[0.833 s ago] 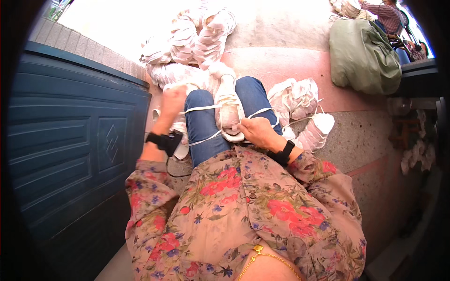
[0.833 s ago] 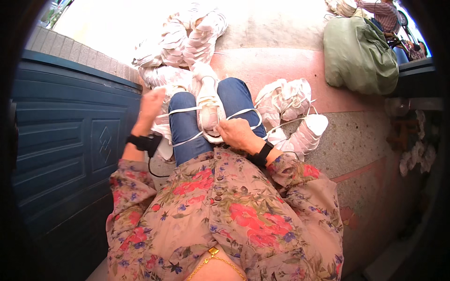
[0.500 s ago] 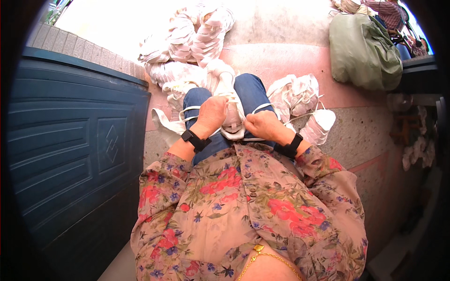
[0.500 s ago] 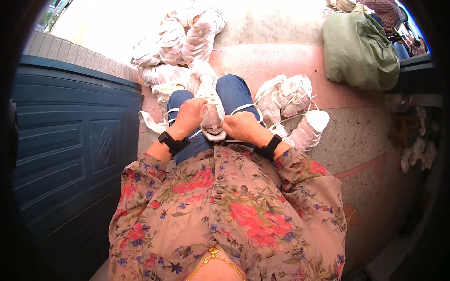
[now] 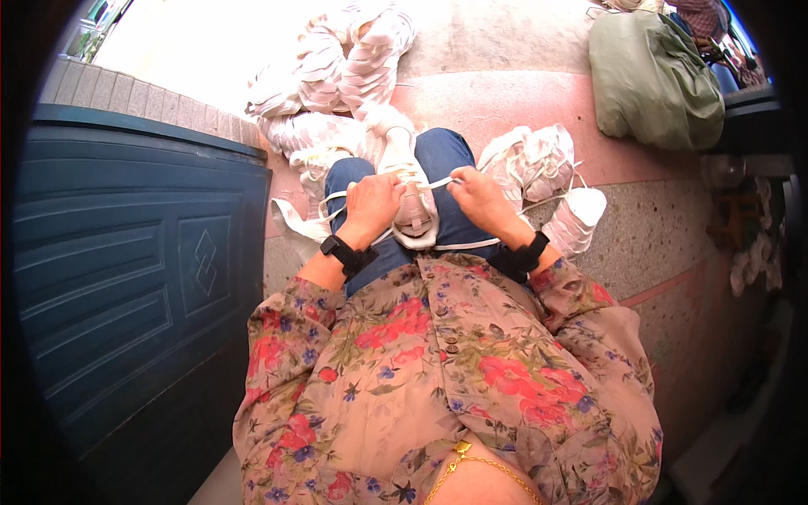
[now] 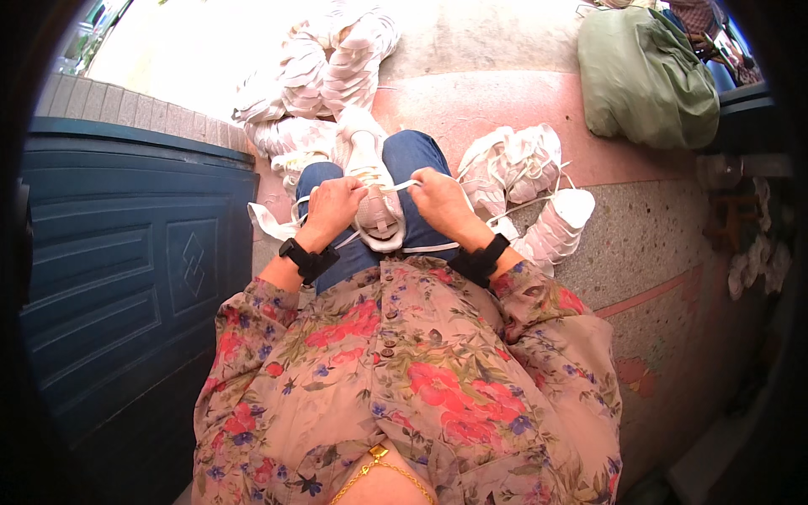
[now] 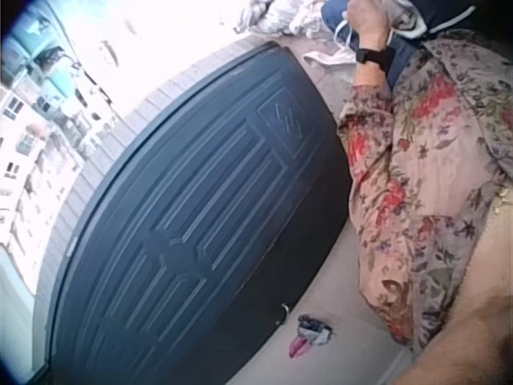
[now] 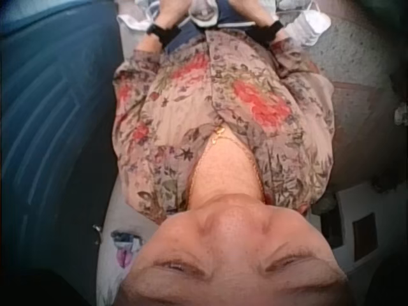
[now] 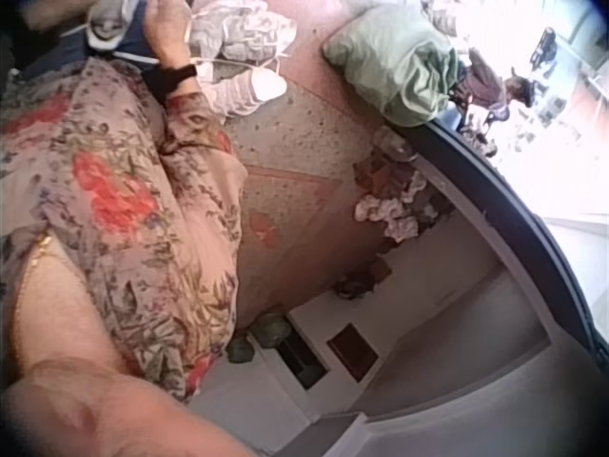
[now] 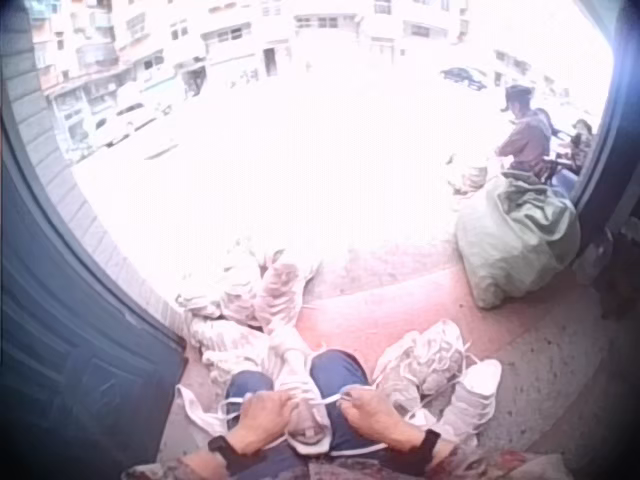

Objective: Lacing white athletic shoes.

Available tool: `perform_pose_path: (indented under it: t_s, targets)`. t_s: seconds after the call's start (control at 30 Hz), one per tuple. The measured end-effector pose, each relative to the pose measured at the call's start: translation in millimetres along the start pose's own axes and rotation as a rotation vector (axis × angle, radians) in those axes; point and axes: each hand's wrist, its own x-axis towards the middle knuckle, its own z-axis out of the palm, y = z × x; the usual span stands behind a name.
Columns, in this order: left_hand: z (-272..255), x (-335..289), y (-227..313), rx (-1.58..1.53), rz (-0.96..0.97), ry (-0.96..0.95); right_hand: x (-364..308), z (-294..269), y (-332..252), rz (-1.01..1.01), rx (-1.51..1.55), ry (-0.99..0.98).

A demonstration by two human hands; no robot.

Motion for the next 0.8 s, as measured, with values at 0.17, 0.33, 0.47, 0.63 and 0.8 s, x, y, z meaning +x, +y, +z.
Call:
perform_pose_path:
  t_s: [0.17,0.33,0.47,0.63,0.8]
  targets:
    - [-0.1,-3.7,2.3,0.061,0.010,0.037,4.0,15.2,-20.0,-0.169,0.016,-0.212]
    - [9.0,-8.1,-1.4,0.035,-0.006,0.123,0.3,26.6,-31.0,-0.381,-0.320,-0.265]
    - [9.8,-10.4,-0.8,0.171,0.050,0.098,3.8,29.9,-7.9,-0.481,-0.454,-0.169]
    - [16.5,-11.2,-1.0,0.280,0.139,0.111,2.0,35.4,-6.2,-0.432,-0.527,-0.142]
    - [23.9,-10.1,0.0,0.093,0.034,0.180,-0.9,32.4,-18.3,-0.403,-0.578,-0.134]
